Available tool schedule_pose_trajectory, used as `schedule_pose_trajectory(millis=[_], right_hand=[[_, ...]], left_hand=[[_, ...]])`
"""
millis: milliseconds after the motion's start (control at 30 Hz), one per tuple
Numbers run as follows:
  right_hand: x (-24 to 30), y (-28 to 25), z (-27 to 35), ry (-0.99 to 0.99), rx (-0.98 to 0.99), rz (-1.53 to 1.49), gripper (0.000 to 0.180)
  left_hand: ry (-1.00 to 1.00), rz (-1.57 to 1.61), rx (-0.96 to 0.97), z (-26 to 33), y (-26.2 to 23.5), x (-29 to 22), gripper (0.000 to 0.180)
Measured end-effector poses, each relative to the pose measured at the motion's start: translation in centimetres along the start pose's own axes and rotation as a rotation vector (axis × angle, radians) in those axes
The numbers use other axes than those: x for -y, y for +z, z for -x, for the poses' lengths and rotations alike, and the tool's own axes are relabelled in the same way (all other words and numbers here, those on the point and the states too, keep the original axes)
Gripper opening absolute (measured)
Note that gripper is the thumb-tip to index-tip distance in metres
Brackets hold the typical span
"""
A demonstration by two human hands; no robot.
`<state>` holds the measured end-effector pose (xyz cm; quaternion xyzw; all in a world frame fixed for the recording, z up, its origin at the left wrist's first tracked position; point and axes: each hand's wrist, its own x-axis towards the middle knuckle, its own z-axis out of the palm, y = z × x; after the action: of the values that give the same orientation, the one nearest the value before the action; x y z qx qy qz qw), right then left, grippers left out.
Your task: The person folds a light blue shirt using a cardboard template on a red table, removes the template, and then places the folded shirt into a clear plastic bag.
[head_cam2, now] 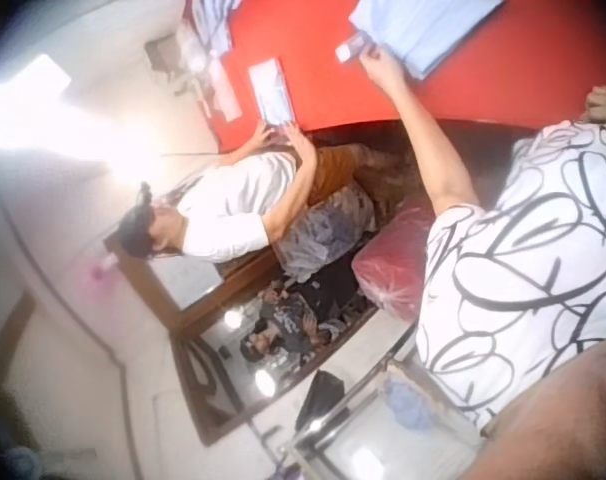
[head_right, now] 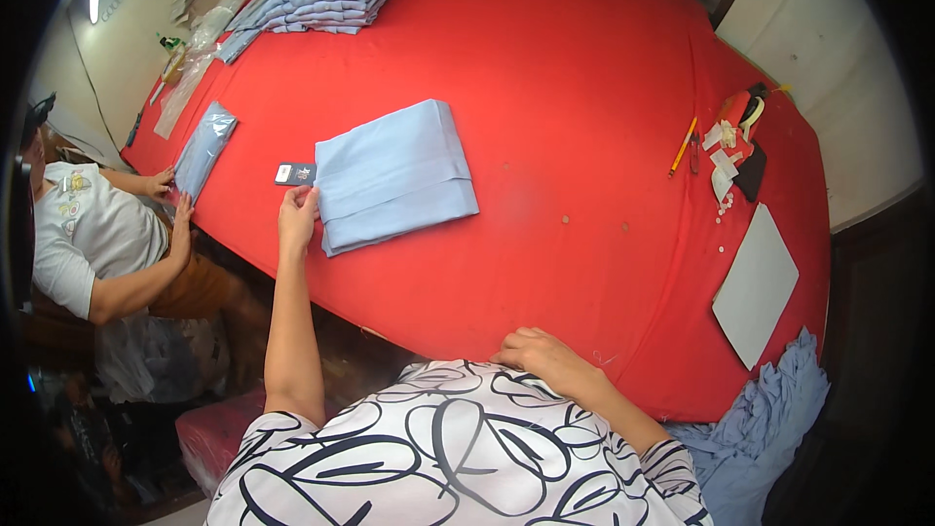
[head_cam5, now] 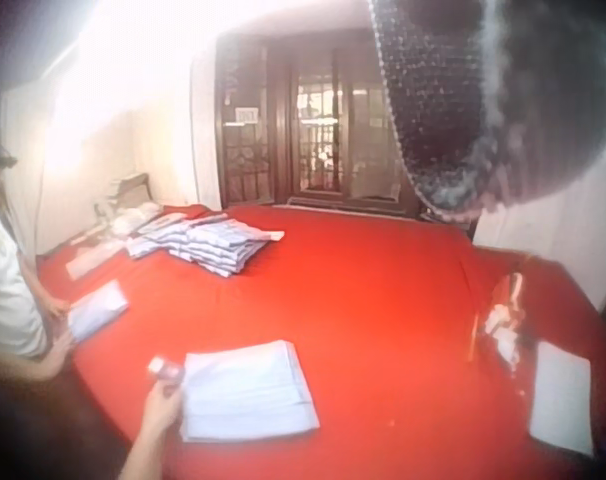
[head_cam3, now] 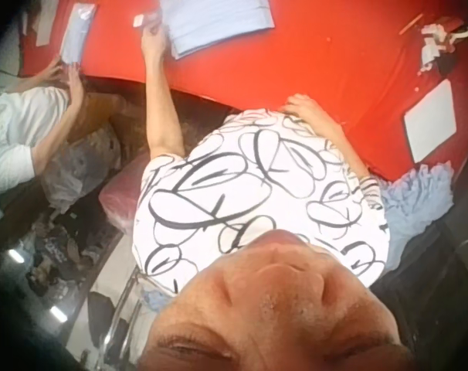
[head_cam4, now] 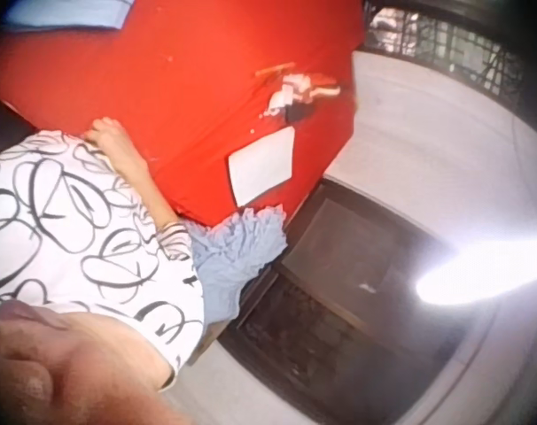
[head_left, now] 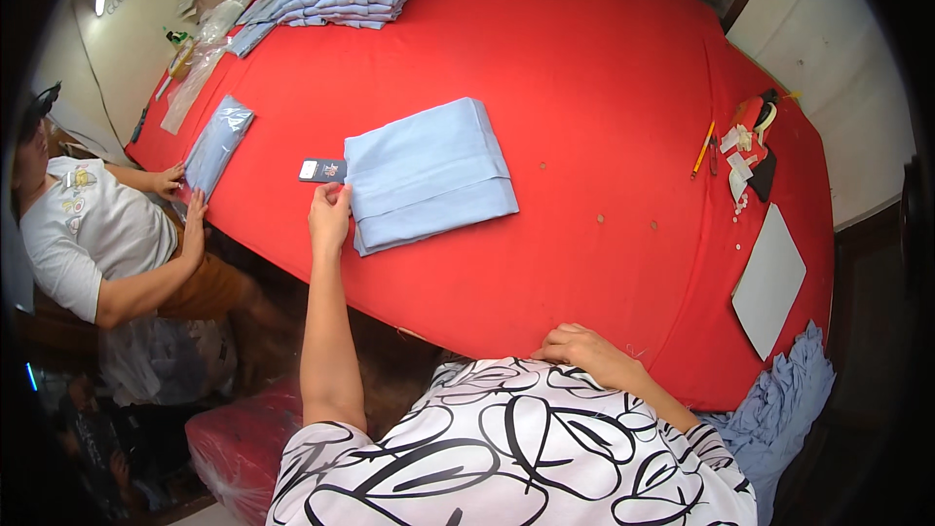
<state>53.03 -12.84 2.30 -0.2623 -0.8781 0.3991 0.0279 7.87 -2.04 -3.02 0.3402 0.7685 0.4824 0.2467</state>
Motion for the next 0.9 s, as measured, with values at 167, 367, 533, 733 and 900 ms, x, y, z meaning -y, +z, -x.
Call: schedule_pose_trajectory(millis=[167,367,533,733,900], right_hand=[[-0.4,-0.3,1.1,-0.022,-0.015,0.097,0.026],[-1.9,1.9,2.6,0.068,-0.275,0.168,0.014],[-2.2,2.6,4.2,0.182,-0.557,0.105,0.016],[-1.7,3.6,3.6,0.047,-0.380,0.171,0.019],[-2.8,3.2,2.3,-0.114,-0.281,0.297,0.009]], left_hand=[[0.074,-0.660,0.059,0.9,0.7,-1.2,0.074],[0.087,-0.643,0.097,-0.2,0.6,0.2,0.061],[0.084,-0.558,0.046,0.8,1.1,0.5,0.063],[0.134,-0.610,0.062,0.0,1.1,0.7,0.066],[0.176,-0.621,0.130,-3.4,0.1,3.5,0.063]])
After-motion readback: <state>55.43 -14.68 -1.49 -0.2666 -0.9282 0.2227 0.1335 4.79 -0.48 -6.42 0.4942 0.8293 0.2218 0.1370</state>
